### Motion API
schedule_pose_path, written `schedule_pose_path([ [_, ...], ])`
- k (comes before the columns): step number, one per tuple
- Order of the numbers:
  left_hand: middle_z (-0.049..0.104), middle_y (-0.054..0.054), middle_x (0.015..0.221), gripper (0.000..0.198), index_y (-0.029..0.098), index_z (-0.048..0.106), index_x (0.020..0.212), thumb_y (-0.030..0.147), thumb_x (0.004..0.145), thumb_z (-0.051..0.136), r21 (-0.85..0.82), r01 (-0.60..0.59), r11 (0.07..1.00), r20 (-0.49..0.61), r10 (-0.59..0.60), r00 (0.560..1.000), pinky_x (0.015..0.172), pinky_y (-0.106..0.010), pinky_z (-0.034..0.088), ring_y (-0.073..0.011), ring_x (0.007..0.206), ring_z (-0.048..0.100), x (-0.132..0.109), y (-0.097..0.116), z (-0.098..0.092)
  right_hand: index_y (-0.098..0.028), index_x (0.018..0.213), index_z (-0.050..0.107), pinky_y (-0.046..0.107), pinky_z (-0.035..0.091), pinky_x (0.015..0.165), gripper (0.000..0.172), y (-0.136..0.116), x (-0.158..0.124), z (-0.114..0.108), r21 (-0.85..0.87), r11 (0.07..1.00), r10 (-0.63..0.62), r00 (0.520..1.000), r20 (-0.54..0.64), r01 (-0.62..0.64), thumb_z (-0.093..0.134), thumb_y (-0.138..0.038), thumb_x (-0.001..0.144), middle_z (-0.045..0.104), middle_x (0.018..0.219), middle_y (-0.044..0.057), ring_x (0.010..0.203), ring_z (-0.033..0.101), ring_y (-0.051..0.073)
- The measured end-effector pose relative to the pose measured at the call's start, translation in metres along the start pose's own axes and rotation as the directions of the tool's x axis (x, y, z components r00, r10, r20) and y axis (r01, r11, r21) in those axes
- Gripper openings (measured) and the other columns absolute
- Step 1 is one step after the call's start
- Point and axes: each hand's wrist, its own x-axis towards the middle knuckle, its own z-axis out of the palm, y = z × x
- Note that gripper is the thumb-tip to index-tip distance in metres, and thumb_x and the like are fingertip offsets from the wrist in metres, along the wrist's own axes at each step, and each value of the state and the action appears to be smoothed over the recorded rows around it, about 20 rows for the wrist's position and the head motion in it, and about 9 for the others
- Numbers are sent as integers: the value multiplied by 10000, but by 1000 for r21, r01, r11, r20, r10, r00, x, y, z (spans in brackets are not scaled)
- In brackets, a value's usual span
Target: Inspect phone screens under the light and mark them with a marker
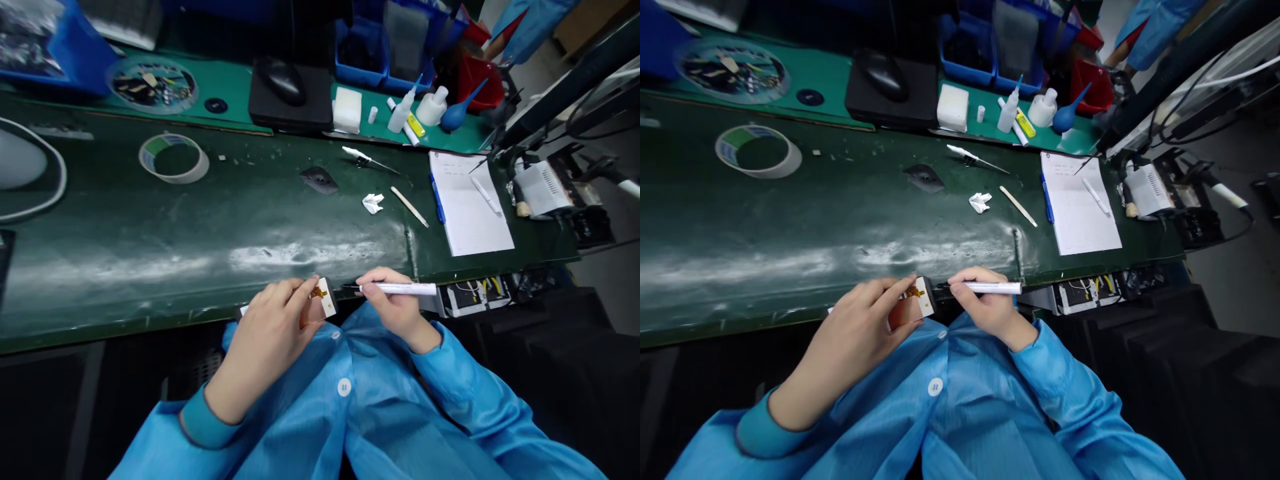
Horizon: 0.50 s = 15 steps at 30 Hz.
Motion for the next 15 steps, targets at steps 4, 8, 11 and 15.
schedule_pose_path([
  [4, 690, -157, 1034, 444, 88, 532, 1331, 222, 911, 580, 37, -1, 999, 9, 0, 1000, 692, -406, 546, -293, 820, 639, -3, -1, 8, -219, 892, 731, 281, 576, 652, 146, 6, 5, 8, 17, 997, 70, 997, 32, -70, 660, -339, 936, 779, 814, 28, 705, 728, 163],
  [8, 685, -160, 1030, 442, 84, 522, 1337, 251, 932, 574, 40, 18, 999, -11, -17, 1000, 701, -410, 534, -297, 823, 633, -3, -1, 10, -209, 869, 731, 262, 552, 607, 136, 7, 8, 10, 7, 997, 81, 996, 47, -82, 656, -308, 926, 773, 773, 22, 654, 708, 147],
  [11, 686, -157, 1025, 420, 84, 525, 1331, 276, 958, 553, 23, 26, 999, -20, -26, 999, 714, -404, 532, -289, 821, 636, -3, 0, 10, -207, 867, 730, 263, 560, 614, 132, 6, 9, 9, 9, 996, 90, 995, 47, -90, 653, -297, 926, 780, 780, 27, 667, 719, 150],
  [15, 681, -175, 1034, 433, 58, 531, 1323, 333, 989, 520, 20, 27, 999, -16, -27, 1000, 728, -405, 529, -292, 837, 637, -2, 1, 8, -210, 872, 738, 263, 571, 630, 104, 4, 8, 8, 3, 995, 102, 993, 61, -103, 671, -277, 915, 783, 789, 24, 672, 725, 149],
])
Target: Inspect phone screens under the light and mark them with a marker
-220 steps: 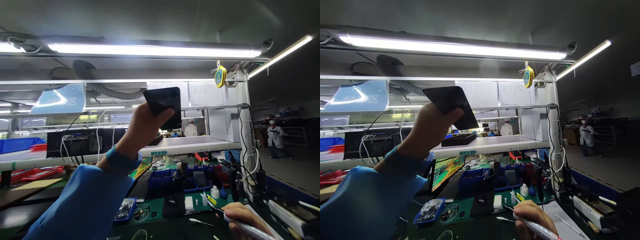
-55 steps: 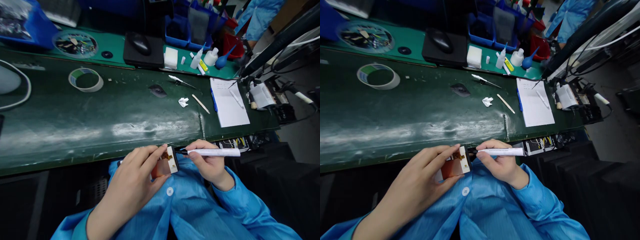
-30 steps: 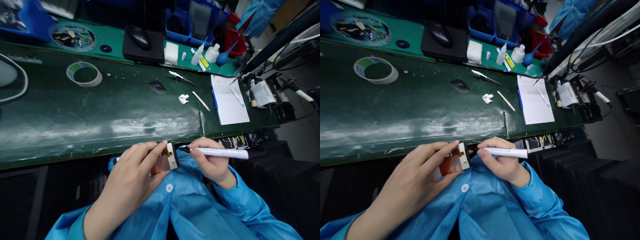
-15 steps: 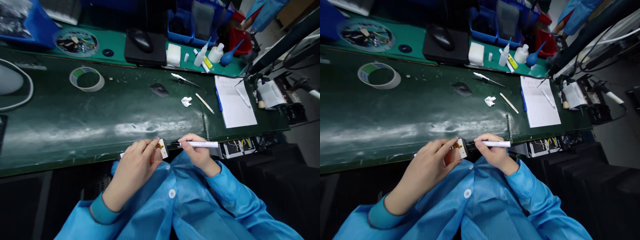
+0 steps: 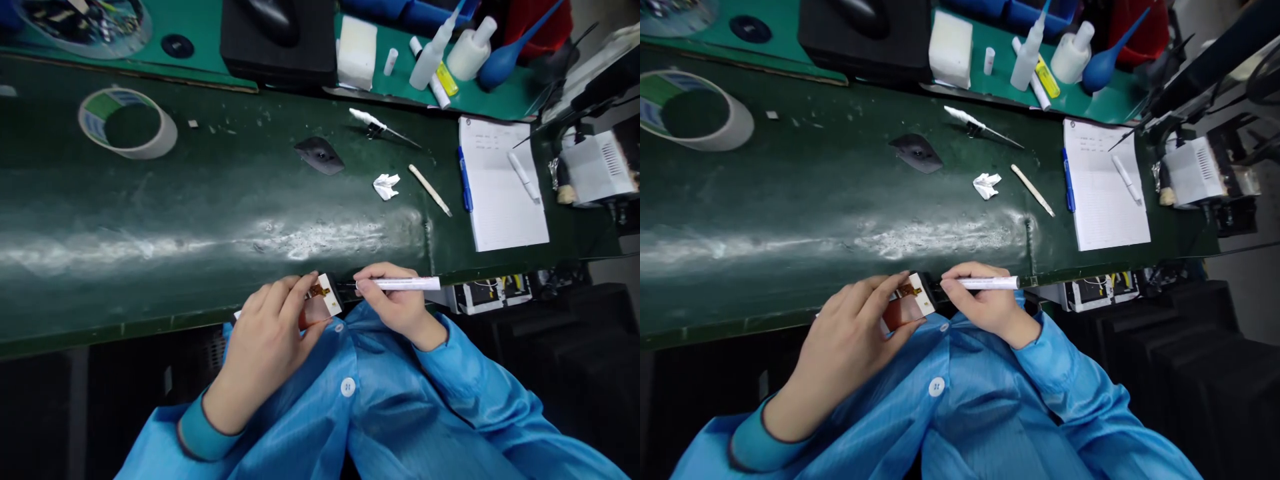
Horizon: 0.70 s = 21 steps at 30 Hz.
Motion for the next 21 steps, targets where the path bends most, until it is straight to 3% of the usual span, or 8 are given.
schedule_pose_path([
  [13, 654, -187, 1044, 475, 37, 522, 1321, 394, 1019, 440, -18, -5, 1000, 26, 6, 1000, 725, -412, 489, -308, 871, 611, 1, -2, 1, -216, 869, 740, 260, 561, 601, 78, -3, 1, 5, 58, 998, 38, 998, -39, -36, 683, -261, 897, 780, 772, 18, 638, 705, 139],
  [21, 663, -163, 1057, 493, 102, 487, 1375, 432, 1012, 446, -39, 34, 999, 23, -33, 999, 743, -420, 490, -307, 885, 617, -1, -1, 4, -216, 871, 746, 272, 583, 646, 106, -3, 1, 5, 9, 999, 41, 999, -25, -41, 677, -289, 902, 792, 806, 27, 675, 724, 148],
])
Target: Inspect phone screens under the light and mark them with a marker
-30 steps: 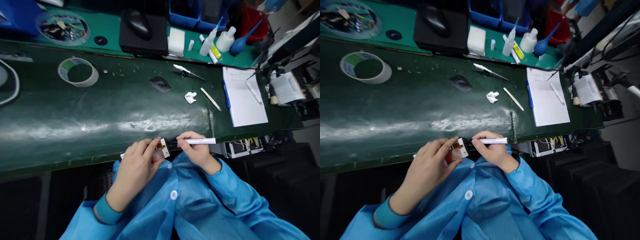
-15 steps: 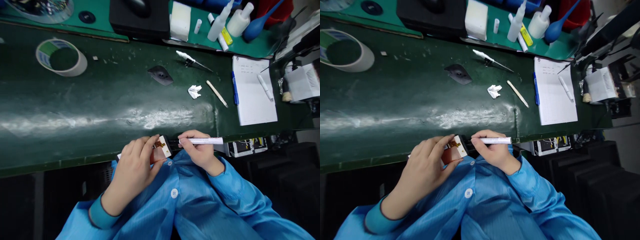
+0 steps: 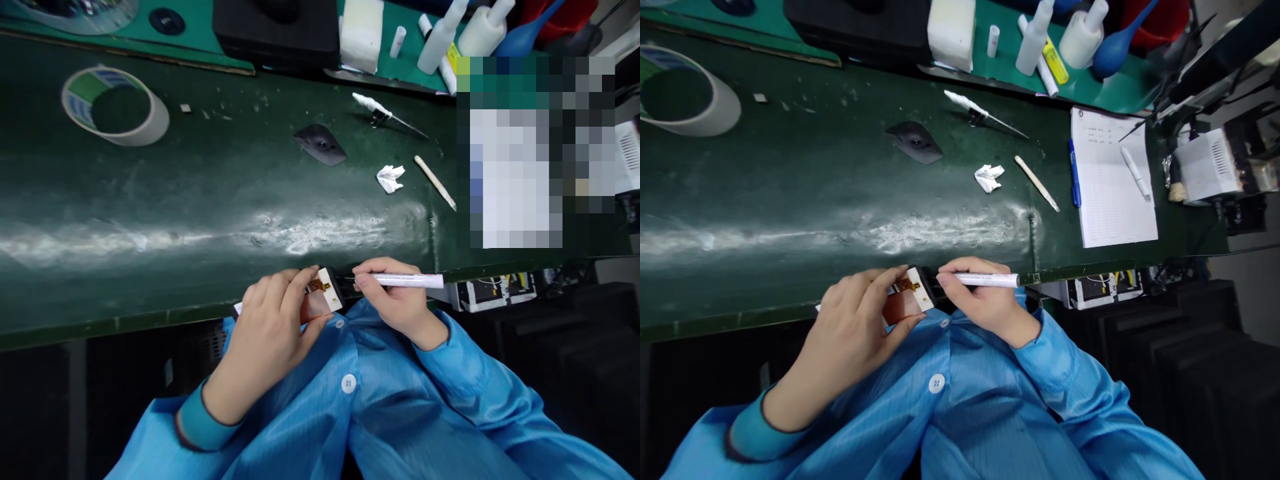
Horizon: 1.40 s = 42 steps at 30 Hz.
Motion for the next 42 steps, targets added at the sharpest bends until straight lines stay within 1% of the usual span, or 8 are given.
schedule_pose_path([
  [4, 667, -165, 1069, 507, 121, 471, 1402, 421, 993, 482, -16, 8, 1000, 18, -8, 1000, 746, -424, 491, -313, 891, 619, -1, 0, -1, -222, 868, 748, 286, 594, 669, 98, -1, 0, -1, -23, 1000, -13, 1000, 10, 14, 678, -282, 902, 796, 810, 29, 686, 734, 158],
  [8, 666, -159, 1065, 510, 134, 467, 1413, 410, 985, 492, -27, 17, 999, 17, -16, 1000, 745, -426, 491, -315, 887, 618, -1, -1, -1, -228, 866, 747, 305, 614, 707, 99, -2, 0, -1, -38, 999, 8, 1000, 17, -7, 679, -291, 901, 797, 819, 31, 707, 745, 171],
  [14, 660, -184, 1057, 513, 80, 494, 1372, 437, 1005, 459, 5, -17, 1000, 31, 17, 999, 725, -426, 494, -320, 882, 610, 0, 0, -2, -228, 867, 754, 304, 621, 721, 95, -1, 1, -1, -36, 999, 2, 1000, 17, -1, 687, -287, 900, 801, 833, 27, 722, 750, 169],
  [20, 655, -179, 1045, 496, 73, 497, 1367, 416, 1012, 457, 13, -22, 1000, 19, 22, 1000, 725, -417, 488, -312, 869, 605, 0, 0, -1, -225, 848, 759, 289, 626, 732, 74, -2, 2, -1, -57, 998, -38, 999, 6, 39, 702, -248, 888, 809, 840, 18, 740, 758, 163],
  [25, 654, -174, 1041, 501, 93, 482, 1385, 429, 1016, 440, 17, -9, 1000, 15, 8, 1000, 711, -420, 486, -314, 852, 597, -1, -1, -1, -241, 841, 764, 308, 642, 761, 78, -2, 3, -2, -83, 996, -44, 999, 19, 45, 701, -248, 887, 818, 864, 12, 759, 767, 173],
  [32, 659, -162, 1050, 526, 125, 456, 1426, 429, 997, 479, -7, 6, 1000, 29, -5, 1000, 722, -430, 494, -315, 861, 606, -1, -1, -1, -248, 828, 758, 304, 641, 749, 95, -2, 3, -2, -94, 994, -54, 998, 33, 56, 688, -245, 892, 815, 850, 6, 748, 764, 169],
  [39, 656, -178, 1050, 507, 90, 487, 1385, 424, 1004, 472, 3, -15, 1000, 21, 15, 1000, 718, -432, 495, -322, 868, 609, 0, -1, -2, -241, 808, 749, 284, 628, 710, 109, -2, 3, -3, -112, 990, -84, 996, 35, 88, 679, -238, 890, 809, 815, 5, 712, 754, 161],
  [42, 657, -170, 1057, 521, 108, 469, 1411, 427, 1000, 478, -10, -1, 1000, 24, 1, 1000, 725, -432, 496, -320, 872, 609, 0, -1, -2, -238, 798, 744, 277, 622, 695, 115, -2, 3, -3, -112, 989, -98, 995, 38, 101, 675, -230, 889, 805, 795, 4, 700, 750, 158],
])
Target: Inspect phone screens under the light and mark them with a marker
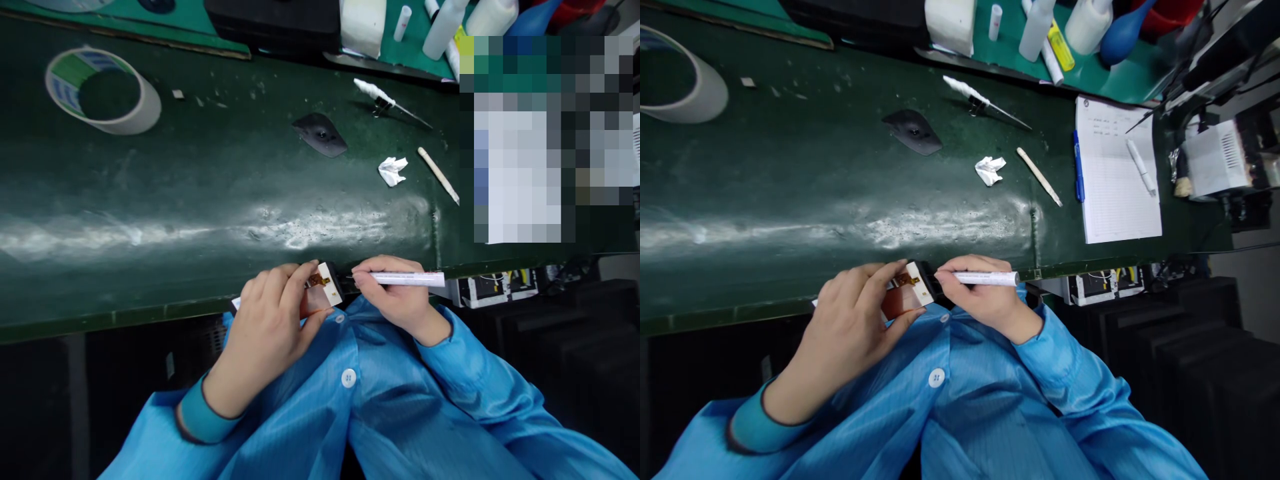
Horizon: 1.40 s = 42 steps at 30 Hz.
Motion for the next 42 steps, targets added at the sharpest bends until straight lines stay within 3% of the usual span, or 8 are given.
schedule_pose_path([
  [8, 660, -153, 1086, 549, 158, 431, 1452, 390, 965, 535, -12, 27, 1000, 19, -26, 999, 747, -425, 493, -313, 889, 618, -1, 0, 1, -246, 789, 740, 284, 625, 699, 127, 0, 0, -1, -4, 1000, 6, 1000, 19, -6, 665, -241, 892, 802, 793, 1, 699, 750, 162],
  [32, 650, -180, 1032, 517, 54, 503, 1347, 453, 1030, 417, 54, -41, 998, -18, 42, 999, 700, -404, 476, -304, 847, 598, 1, -1, 1, -226, 870, 771, 297, 642, 794, 85, 1, 0, 5, -5, 1000, 25, 999, -46, -25, 703, -263, 906, 823, 894, 17, 807, 781, 176],
  [42, 649, -186, 1027, 517, 29, 521, 1333, 432, 1014, 466, 47, -66, 997, -32, 68, 997, 702, -402, 463, -310, 852, 600, 2, -1, 0, -214, 842, 756, 269, 635, 736, 107, 4, 0, 4, -31, 999, -38, 998, -44, 37, 681, -244, 913, 820, 843, 19, 757, 777, 160],
])
